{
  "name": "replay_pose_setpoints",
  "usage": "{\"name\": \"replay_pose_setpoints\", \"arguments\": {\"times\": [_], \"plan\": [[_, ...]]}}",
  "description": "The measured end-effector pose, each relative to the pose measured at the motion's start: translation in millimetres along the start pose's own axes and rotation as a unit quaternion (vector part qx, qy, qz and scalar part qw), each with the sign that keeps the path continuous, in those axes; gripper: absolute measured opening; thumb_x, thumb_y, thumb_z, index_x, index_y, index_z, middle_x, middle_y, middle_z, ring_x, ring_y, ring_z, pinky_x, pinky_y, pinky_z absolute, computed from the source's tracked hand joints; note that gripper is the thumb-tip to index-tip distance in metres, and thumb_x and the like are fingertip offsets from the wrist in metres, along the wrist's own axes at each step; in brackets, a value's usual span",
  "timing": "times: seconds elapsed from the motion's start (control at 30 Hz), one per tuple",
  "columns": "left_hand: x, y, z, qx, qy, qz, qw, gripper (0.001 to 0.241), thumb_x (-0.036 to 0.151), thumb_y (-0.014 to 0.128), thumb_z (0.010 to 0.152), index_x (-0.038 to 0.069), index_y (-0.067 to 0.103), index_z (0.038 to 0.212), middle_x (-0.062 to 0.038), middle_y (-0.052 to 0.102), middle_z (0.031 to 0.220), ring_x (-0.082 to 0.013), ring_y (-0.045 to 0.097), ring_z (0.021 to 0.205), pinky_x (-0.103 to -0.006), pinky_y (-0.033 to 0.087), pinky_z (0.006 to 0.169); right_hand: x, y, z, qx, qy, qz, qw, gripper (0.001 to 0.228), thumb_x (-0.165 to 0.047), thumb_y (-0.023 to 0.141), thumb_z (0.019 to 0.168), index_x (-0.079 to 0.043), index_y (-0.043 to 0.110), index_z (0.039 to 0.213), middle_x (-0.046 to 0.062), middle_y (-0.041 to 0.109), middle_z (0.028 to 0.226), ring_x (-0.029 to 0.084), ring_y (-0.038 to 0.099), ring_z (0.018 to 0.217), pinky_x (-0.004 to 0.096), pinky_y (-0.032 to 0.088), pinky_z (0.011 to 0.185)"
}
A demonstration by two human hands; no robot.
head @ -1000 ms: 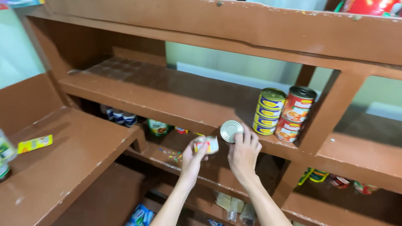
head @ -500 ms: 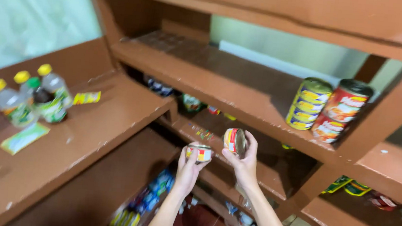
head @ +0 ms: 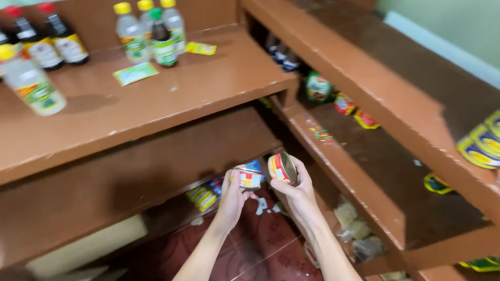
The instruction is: Taking canned food items from a cardboard box on the floor and organizing them onto wooden shelves.
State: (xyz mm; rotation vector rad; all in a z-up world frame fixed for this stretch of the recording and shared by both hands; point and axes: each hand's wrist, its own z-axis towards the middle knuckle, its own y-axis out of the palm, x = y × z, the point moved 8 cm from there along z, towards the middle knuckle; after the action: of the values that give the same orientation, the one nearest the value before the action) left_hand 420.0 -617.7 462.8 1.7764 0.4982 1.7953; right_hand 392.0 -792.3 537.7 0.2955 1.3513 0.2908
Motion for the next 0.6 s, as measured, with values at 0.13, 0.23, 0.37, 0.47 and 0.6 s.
{"name": "replay_pose_setpoints", "arguments": {"times": [0.13,0.23,0.37,0.47,0.6], "plan": [[17,-42,-27,0.043,0.01,0.015,0.999,0.038,0.039,0.041,0.108,0.01,0.05,0.131,-0.006,0.065,0.113,-0.0149,0.065,0.093,-0.0313,0.051,0.068,24,45,-9,-0.065,0.025,0.059,0.996,0.078,0.003,0.082,0.074,-0.006,0.048,0.144,0.008,0.06,0.132,0.018,0.059,0.122,0.035,0.047,0.104],[30,-76,-51,0.063,0.032,0.02,0.997,0.038,0.039,0.039,0.109,0.01,0.048,0.131,-0.006,0.064,0.115,-0.0146,0.064,0.094,-0.0311,0.051,0.068,46,77,-32,-0.083,0.068,0.066,0.992,0.082,0.003,0.081,0.073,-0.01,0.044,0.145,0.008,0.059,0.136,0.019,0.059,0.124,0.035,0.048,0.105],[71,-111,-82,0.077,0.071,0.022,0.994,0.044,0.044,0.037,0.11,0.008,0.048,0.133,-0.008,0.064,0.115,-0.0162,0.064,0.094,-0.0319,0.052,0.067,67,130,-51,-0.129,0.093,0.049,0.986,0.081,0.003,0.08,0.076,-0.008,0.045,0.149,0.009,0.057,0.139,0.019,0.057,0.128,0.033,0.047,0.107],[95,-142,-118,0.123,0.059,0.034,0.99,0.048,0.048,0.037,0.107,0.009,0.047,0.133,-0.008,0.065,0.116,-0.0171,0.065,0.096,-0.0334,0.053,0.067,86,169,-74,-0.15,0.136,0.049,0.978,0.081,0.002,0.079,0.076,-0.009,0.046,0.149,0.007,0.057,0.139,0.019,0.056,0.127,0.034,0.047,0.104],[121,-195,-180,0.195,0.051,0.048,0.978,0.051,0.051,0.039,0.103,0.011,0.045,0.135,-0.008,0.065,0.118,-0.0194,0.068,0.099,-0.0351,0.056,0.069,112,226,-112,-0.187,0.196,0.041,0.962,0.082,0.0,0.079,0.075,-0.01,0.046,0.149,0.005,0.056,0.139,0.019,0.055,0.123,0.036,0.046,0.098]]}}
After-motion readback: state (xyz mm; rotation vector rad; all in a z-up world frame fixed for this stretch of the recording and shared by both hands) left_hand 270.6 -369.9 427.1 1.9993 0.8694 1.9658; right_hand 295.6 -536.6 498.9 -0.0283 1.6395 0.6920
